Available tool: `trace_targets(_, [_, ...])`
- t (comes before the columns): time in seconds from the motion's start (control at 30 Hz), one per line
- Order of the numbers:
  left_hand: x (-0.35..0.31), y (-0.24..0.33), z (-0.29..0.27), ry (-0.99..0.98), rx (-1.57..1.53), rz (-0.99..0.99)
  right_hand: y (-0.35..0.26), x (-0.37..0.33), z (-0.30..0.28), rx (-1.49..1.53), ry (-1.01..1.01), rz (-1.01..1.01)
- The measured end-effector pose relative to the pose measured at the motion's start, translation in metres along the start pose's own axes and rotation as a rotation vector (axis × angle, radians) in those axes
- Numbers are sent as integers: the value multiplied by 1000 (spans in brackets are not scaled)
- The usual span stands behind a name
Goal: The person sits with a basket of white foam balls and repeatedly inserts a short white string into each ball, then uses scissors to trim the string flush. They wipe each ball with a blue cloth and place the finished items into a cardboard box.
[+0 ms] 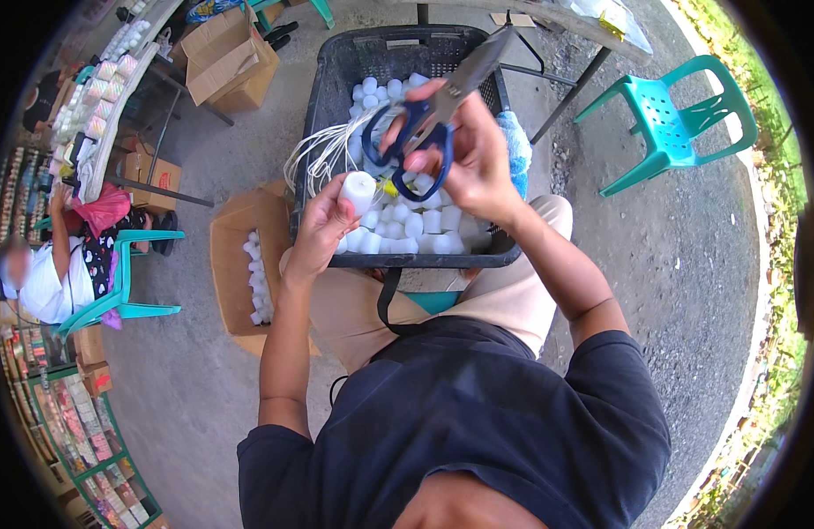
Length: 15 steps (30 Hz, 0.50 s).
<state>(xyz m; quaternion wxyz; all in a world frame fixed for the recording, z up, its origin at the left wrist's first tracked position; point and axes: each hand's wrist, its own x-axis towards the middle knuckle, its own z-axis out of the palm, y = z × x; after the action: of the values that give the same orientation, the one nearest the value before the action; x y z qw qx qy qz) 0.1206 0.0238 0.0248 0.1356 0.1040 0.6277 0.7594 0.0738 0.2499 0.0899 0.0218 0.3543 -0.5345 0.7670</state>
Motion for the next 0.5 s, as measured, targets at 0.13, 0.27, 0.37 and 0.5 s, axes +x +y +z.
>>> trace_targets(0.13, [5, 3, 4, -41, -20, -8, 5, -9, 0, -136, -129, 200])
trace_targets(0.27, [8, -9, -4, -61, -48, -27, -5, -2, -7, -48, -7, 37])
trace_targets(0.37, [10, 5, 7, -53, 12, 7, -5, -7, -3, -119, -98, 87])
trace_targets(0.5, [1, -11, -7, -51, 5, -46, -5, -4, -5, -58, -58, 30])
